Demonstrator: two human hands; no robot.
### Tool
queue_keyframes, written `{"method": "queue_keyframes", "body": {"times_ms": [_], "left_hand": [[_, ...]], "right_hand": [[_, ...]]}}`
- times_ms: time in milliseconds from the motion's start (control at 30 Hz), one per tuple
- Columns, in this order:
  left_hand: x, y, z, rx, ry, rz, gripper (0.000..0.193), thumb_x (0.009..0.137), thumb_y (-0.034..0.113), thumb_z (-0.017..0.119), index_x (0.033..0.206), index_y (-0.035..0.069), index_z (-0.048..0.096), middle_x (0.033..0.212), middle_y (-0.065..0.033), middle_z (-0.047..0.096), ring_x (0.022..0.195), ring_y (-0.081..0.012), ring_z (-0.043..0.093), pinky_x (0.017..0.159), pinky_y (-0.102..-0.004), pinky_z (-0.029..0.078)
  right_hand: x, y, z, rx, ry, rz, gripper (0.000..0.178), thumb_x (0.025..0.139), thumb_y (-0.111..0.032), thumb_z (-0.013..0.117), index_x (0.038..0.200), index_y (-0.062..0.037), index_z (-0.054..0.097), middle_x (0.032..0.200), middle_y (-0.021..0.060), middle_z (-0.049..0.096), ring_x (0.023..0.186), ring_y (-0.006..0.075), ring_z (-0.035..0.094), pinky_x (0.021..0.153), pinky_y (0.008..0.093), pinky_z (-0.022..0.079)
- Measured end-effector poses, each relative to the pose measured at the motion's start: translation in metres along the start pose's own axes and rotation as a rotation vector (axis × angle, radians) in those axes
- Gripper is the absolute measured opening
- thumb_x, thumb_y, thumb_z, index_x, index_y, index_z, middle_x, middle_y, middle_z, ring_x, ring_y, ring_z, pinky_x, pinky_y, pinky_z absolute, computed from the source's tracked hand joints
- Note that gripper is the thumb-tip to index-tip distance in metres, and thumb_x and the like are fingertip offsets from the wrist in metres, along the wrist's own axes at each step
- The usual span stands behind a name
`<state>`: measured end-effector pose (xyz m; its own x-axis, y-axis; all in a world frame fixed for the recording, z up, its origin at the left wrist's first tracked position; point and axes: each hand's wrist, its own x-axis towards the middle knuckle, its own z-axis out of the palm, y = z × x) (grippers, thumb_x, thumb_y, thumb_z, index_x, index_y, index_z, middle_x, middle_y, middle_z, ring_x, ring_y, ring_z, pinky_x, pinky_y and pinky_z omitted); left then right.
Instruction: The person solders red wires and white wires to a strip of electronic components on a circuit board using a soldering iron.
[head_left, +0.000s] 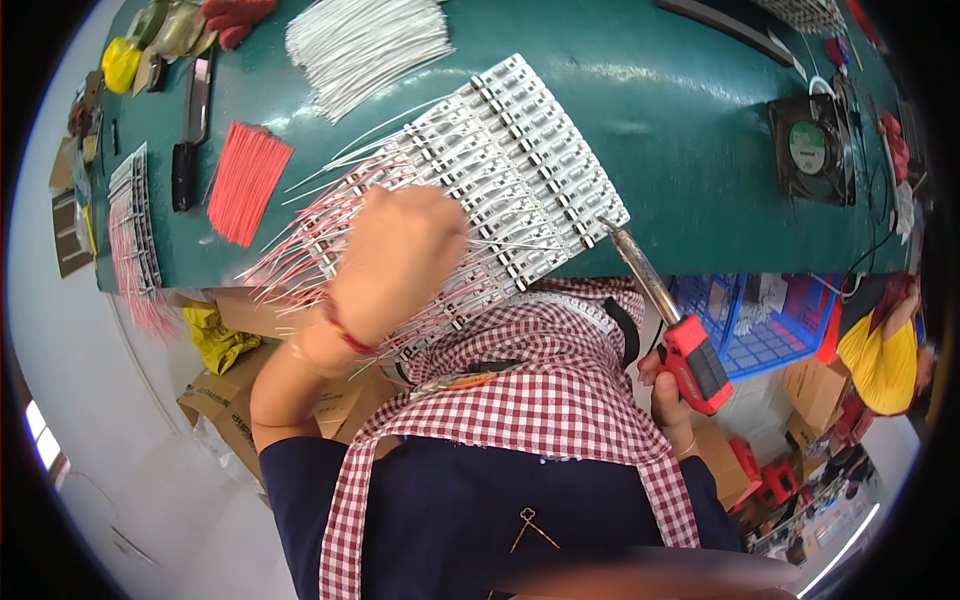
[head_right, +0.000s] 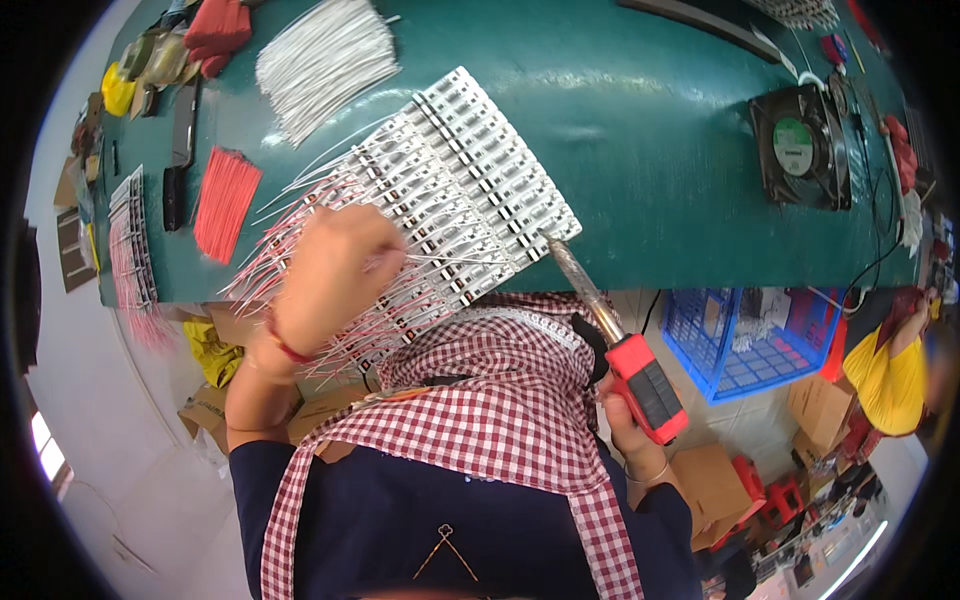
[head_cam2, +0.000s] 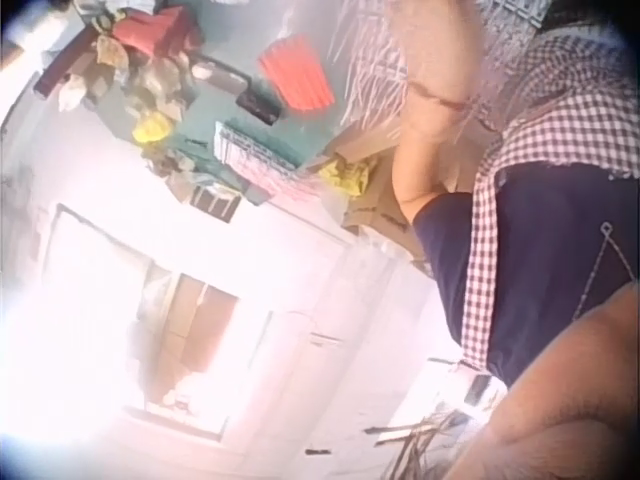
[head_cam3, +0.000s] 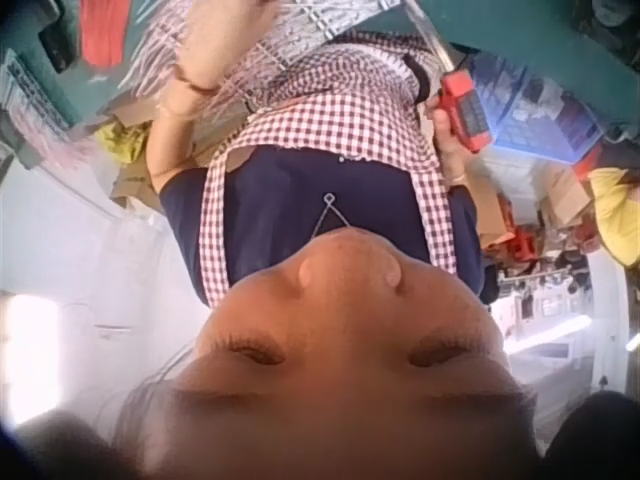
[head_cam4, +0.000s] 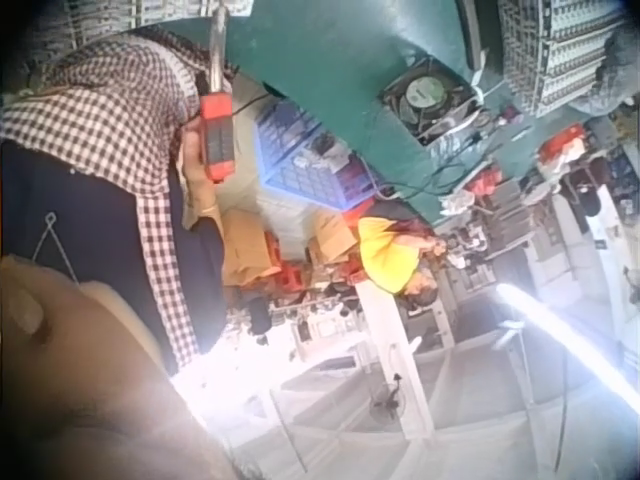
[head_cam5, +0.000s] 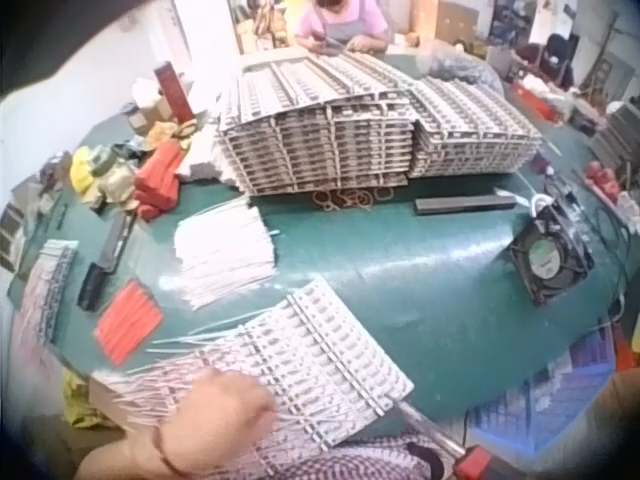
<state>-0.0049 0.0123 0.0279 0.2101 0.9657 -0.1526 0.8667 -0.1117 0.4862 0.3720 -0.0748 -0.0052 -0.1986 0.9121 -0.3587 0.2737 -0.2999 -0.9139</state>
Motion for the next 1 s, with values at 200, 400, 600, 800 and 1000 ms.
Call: {"method": "queue_keyframes", "body": {"times_ms": [200, 400, 600, 800, 1000], "left_hand": [[0.055, -0.083, -0.032, 0.103, 0.386, -0.115, 0.007, 0.081, 0.011, 0.069, 0.078, 0.004, 0.067, 0.079, -0.0116, 0.065, 0.079, -0.0307, 0.063, 0.074, -0.0386, 0.050], [0.095, -0.108, -0.010, 0.354, 0.686, -0.104, 0.012, 0.080, 0.020, 0.073, 0.083, 0.010, 0.068, 0.092, -0.0068, 0.062, 0.094, -0.0292, 0.061, 0.077, -0.0432, 0.046], [-0.004, -0.159, -0.054, 0.465, 0.537, -0.482, 0.020, 0.078, 0.018, 0.076, 0.095, 0.010, 0.068, 0.094, -0.0076, 0.063, 0.092, -0.0297, 0.061, 0.074, -0.0423, 0.048], [-0.047, -0.157, -0.025, 0.559, 0.602, -0.566, 0.021, 0.076, 0.023, 0.078, 0.091, 0.012, 0.070, 0.095, -0.0055, 0.062, 0.100, -0.0265, 0.058, 0.081, -0.0436, 0.045], [-0.046, -0.166, -0.012, 0.464, 0.626, -0.577, 0.016, 0.077, 0.021, 0.076, 0.087, 0.010, 0.070, 0.092, -0.0058, 0.062, 0.098, -0.0255, 0.057, 0.078, -0.0425, 0.042]], "right_hand": [[0.036, 0.003, 0.009, 0.166, 0.100, -0.211, 0.056, 0.095, -0.042, 0.059, 0.125, 0.0037, 0.048, 0.071, 0.0077, 0.055, 0.055, 0.0129, 0.047, 0.053, 0.0301, 0.045], [0.051, -0.018, 0.024, 0.238, 0.115, -0.410, 0.044, 0.098, -0.031, 0.054, 0.124, 0.0044, 0.047, 0.070, 0.0095, 0.054, 0.054, 0.0131, 0.048, 0.049, 0.0289, 0.046], [0.058, -0.029, 0.032, 0.377, 0.143, -0.339, 0.043, 0.097, -0.031, 0.054, 0.124, 0.0026, 0.045, 0.073, 0.0099, 0.055, 0.053, 0.0142, 0.048, 0.050, 0.0295, 0.047], [0.086, -0.051, 0.042, 0.315, 0.057, -0.355, 0.045, 0.097, -0.035, 0.051, 0.123, 0.0020, 0.046, 0.071, 0.0087, 0.053, 0.052, 0.0126, 0.045, 0.049, 0.0285, 0.044], [0.081, -0.058, 0.050, 0.346, 0.061, -0.364, 0.046, 0.095, -0.034, 0.055, 0.122, 0.0023, 0.047, 0.071, 0.0101, 0.054, 0.053, 0.0145, 0.048, 0.050, 0.0299, 0.047]]}}
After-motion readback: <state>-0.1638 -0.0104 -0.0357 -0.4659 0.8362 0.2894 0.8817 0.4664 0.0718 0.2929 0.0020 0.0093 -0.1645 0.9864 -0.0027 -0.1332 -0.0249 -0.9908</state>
